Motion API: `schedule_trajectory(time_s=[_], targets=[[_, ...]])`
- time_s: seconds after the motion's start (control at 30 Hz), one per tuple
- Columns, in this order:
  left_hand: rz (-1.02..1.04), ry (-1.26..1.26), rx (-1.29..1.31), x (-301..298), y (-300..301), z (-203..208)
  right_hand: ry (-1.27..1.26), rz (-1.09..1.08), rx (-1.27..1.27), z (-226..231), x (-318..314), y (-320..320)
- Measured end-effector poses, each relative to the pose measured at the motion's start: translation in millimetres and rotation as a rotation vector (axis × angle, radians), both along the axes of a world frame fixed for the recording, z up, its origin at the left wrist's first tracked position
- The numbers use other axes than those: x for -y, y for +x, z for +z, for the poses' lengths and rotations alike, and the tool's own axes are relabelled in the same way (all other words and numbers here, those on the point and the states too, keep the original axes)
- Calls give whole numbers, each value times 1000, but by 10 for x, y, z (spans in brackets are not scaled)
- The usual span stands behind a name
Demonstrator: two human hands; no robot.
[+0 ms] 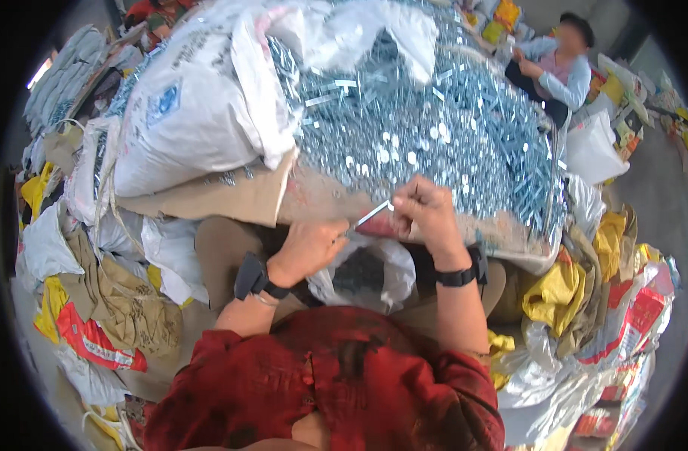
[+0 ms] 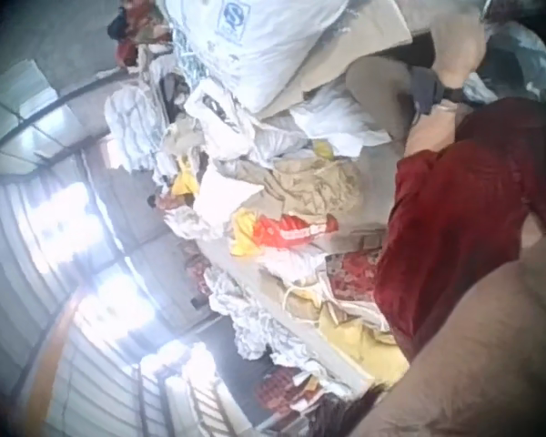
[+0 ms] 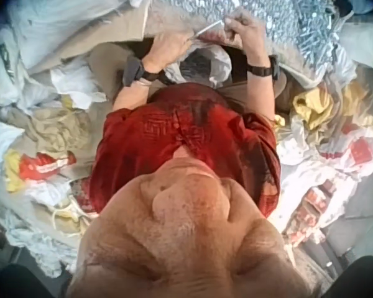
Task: The worker is assembling washers onto long bolts manually.
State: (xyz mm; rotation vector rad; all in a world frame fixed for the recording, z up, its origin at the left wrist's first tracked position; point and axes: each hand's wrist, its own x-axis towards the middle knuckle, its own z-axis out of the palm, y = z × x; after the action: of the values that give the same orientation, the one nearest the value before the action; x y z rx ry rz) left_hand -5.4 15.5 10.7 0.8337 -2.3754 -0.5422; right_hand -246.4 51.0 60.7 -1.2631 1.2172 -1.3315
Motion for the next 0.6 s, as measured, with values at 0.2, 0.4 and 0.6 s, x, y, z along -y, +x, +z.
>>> schedule_trajectory(time_s=[0.2, 0.4, 0.6], targets=[[-77, -129, -25, 58, -68, -10, 73, -2, 42, -14, -103, -151], [-127, -83, -144, 51, -61, -64, 175, 472, 428, -117, -2, -31], [-95, 660, -400, 113, -51, -171, -63, -65, 206, -170, 244, -215]])
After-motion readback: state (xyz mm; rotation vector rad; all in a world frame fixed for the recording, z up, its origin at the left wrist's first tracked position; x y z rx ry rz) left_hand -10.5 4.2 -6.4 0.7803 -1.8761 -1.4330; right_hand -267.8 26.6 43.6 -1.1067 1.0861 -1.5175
